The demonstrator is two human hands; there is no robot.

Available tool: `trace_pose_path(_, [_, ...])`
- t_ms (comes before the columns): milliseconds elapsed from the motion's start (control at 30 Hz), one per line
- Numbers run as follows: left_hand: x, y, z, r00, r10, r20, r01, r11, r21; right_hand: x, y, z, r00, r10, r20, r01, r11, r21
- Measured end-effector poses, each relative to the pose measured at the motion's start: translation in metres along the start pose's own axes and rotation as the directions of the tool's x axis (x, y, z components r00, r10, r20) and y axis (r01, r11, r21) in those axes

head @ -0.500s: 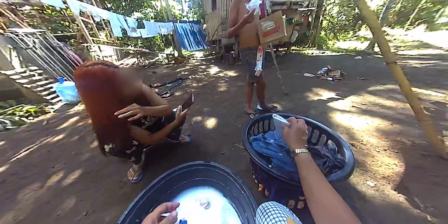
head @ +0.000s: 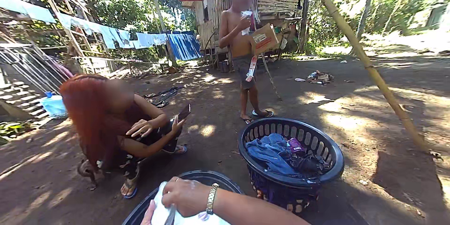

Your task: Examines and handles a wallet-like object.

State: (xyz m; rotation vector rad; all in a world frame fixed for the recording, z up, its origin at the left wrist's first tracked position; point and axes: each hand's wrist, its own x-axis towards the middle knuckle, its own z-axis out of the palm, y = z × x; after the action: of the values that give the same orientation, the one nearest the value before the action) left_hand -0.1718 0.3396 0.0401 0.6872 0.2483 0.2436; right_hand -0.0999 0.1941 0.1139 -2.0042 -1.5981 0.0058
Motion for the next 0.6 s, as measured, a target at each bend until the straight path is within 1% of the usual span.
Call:
trace_pose_path(33, [0.002, 0.003, -0.003, 0.997, 0.059, -0.046, -0.058, 0.998, 0.039, 0.002, 0.003, 0.006, 0.998, 0.041, 0.037, -0.045, 0.995, 0.094])
trace_pose_path(67, [0.003, 0.006, -0.004, 0.99, 0.1, -0.103, -0.089, 0.99, 0.106, 0.001, 0.009, 0.013, 0.996, 0.094, -0.007, -0.09, 0.968, 0.236])
trace_pose_path(100, [0.005, 0.008, -0.005, 0.981, 0.131, -0.144, -0.103, 0.977, 0.185, -0.001, 0.015, 0.018, 0.981, 0.179, -0.075, -0.136, 0.908, 0.395])
trace_pose_path(133, [0.009, 0.01, -0.005, 0.973, 0.166, -0.161, -0.119, 0.956, 0.268, -0.002, 0.022, 0.023, 0.949, 0.289, -0.129, -0.183, 0.834, 0.52])
trace_pose_path(167, [0.01, 0.009, -0.004, 0.968, 0.202, -0.148, -0.141, 0.928, 0.345, -0.002, 0.027, 0.026, 0.9, 0.412, -0.142, -0.249, 0.755, 0.607])
trace_pose_path(200, [0.009, 0.006, -0.003, 0.965, 0.232, -0.12, -0.165, 0.897, 0.409, -0.002, 0.032, 0.028, 0.851, 0.51, -0.126, -0.316, 0.689, 0.652])
trace_pose_path(233, [0.007, 0.002, 0.002, 0.962, 0.256, -0.09, -0.189, 0.869, 0.457, -0.003, 0.036, 0.03, 0.82, 0.564, -0.097, -0.367, 0.649, 0.666])
trace_pose_path(267, [0.005, -0.002, 0.01, 0.953, 0.29, -0.085, -0.213, 0.845, 0.491, -0.003, 0.039, 0.031, 0.808, 0.586, -0.07, -0.398, 0.629, 0.667])
trace_pose_path(333, [0.003, -0.015, 0.028, 0.912, 0.387, -0.134, -0.248, 0.782, 0.572, -0.005, 0.039, 0.032, 0.788, 0.615, -0.045, -0.445, 0.619, 0.647])
trace_pose_path(400, [0.003, -0.025, 0.04, 0.867, 0.461, -0.188, -0.235, 0.711, 0.662, -0.009, 0.03, 0.032, 0.762, 0.644, -0.063, -0.491, 0.638, 0.593])
trace_pose_path(433, [0.002, -0.026, 0.04, 0.854, 0.481, -0.2, -0.222, 0.684, 0.695, -0.009, 0.023, 0.032, 0.762, 0.644, -0.074, -0.501, 0.657, 0.564])
trace_pose_path(500, [-0.001, -0.022, 0.039, 0.845, 0.496, -0.2, -0.213, 0.655, 0.725, -0.011, 0.01, 0.033, 0.784, 0.613, -0.104, -0.486, 0.709, 0.511])
trace_pose_path(600, [-0.003, -0.018, 0.043, 0.796, 0.554, -0.244, -0.245, 0.664, 0.707, -0.01, 0.002, 0.032, 0.819, 0.55, -0.166, -0.416, 0.767, 0.489])
